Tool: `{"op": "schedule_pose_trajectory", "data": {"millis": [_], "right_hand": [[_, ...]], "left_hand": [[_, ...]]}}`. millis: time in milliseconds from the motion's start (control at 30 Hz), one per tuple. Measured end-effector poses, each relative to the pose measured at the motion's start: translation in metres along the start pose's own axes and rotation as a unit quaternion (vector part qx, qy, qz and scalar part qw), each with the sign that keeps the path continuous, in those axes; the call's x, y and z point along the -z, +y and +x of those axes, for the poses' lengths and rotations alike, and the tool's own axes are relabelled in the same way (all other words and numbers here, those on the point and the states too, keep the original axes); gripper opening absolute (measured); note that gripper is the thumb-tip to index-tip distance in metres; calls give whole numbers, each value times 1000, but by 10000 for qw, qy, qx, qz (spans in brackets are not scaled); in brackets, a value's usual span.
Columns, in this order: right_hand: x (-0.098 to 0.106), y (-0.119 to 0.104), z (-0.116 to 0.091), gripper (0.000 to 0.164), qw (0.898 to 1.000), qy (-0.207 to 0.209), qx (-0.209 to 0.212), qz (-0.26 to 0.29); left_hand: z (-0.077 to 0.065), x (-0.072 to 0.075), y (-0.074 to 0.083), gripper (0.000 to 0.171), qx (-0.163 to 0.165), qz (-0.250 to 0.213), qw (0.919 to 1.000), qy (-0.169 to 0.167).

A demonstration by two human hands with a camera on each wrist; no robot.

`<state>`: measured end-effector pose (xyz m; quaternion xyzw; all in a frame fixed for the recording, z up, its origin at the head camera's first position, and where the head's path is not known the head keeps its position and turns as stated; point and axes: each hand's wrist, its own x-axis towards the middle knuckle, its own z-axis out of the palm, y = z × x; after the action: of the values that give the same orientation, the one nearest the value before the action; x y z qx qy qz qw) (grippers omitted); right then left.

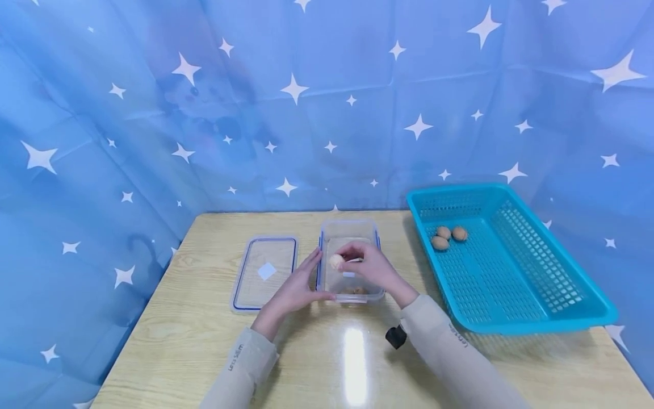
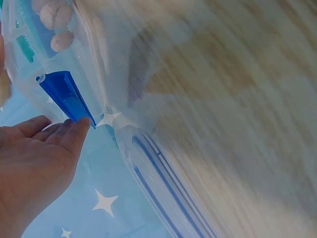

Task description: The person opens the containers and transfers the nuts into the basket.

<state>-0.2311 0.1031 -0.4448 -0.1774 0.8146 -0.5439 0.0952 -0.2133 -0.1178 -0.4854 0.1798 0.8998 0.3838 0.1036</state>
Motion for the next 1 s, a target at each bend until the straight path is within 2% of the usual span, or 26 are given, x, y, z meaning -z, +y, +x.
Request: {"op": "schedule_pose_trajectory", "data": {"millis": [200,333,533,700,1000], "right_hand": [[26,-24,-11,32,9998,137,67,88],[50,-38,-17,36,9992,336,187,-61],[91,-51,-26,42,9963,726,-325,-336],[122,-52,-31,46,9895,1170,-560,-640],[166,-34,-41,53,9780,1879,-737,-530]], "left_hand": [[-2,3,1,112,157,44,9999,-16],[-2,5,3,113,158,73,9998,-26],[1,6,7,113,170,90,9997,-131],[1,7,7,112,169,100,9997,-157],[3,9,7,112,172,187,9994,-248]]}}
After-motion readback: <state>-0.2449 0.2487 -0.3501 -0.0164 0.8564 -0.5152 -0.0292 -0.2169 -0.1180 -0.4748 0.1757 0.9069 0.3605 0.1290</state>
